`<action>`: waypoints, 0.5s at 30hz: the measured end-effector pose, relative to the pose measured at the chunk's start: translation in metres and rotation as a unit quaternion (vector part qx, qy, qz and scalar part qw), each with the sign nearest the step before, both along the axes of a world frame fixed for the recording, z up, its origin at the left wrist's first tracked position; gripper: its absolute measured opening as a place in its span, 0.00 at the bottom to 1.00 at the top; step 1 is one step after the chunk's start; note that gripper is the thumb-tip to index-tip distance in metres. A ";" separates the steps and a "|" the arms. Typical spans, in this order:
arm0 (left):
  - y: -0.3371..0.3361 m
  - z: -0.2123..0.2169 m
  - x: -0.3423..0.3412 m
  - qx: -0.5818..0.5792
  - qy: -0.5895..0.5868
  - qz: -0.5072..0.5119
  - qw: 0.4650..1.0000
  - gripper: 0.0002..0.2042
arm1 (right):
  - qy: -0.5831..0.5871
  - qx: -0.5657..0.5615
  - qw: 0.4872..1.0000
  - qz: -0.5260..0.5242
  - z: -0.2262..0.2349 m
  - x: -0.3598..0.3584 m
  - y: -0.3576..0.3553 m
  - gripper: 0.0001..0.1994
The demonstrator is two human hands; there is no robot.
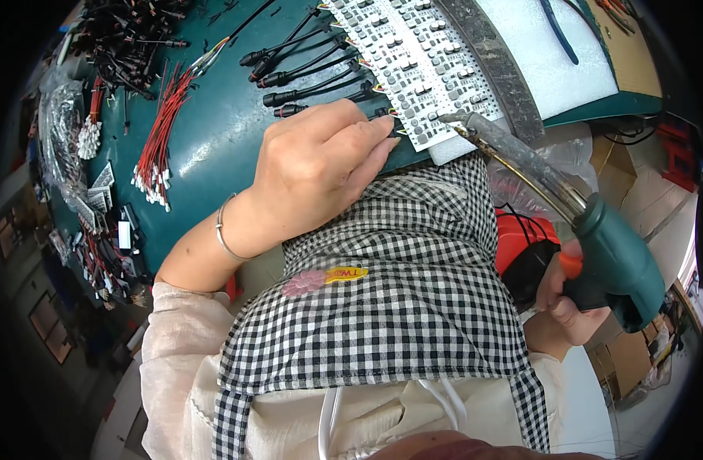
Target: The person uses a soldering iron to attach small wires to a white circuit board. They repeatedly pick up wires, position them on the board, and apply heat to secure the connections. The person works methodically, handling each wire individually and placing the finished items on the table.
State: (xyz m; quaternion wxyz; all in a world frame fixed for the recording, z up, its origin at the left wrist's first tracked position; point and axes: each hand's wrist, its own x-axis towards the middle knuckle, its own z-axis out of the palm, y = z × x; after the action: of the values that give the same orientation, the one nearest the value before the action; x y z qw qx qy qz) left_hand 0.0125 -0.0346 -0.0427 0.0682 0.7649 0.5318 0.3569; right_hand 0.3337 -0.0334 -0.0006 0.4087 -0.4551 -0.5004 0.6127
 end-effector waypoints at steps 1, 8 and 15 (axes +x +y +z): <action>0.001 0.000 0.000 -0.003 -0.004 -0.003 1.000 0.12 | -0.005 -0.009 1.000 -0.003 0.000 0.000 -0.002 0.36; 0.002 0.000 -0.001 -0.011 0.000 -0.002 1.000 0.11 | -0.044 -0.057 0.996 -0.053 0.007 -0.023 -0.005 0.33; 0.001 -0.004 -0.001 0.000 0.010 0.001 1.000 0.11 | -0.091 -0.039 0.991 -0.094 0.001 -0.032 -0.011 0.32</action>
State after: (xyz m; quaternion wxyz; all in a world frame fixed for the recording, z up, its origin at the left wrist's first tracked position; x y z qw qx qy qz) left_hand 0.0114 -0.0331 -0.0467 0.0626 0.7679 0.5331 0.3495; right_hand 0.3019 -0.0445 0.0001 0.3985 -0.5698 -0.4664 0.5469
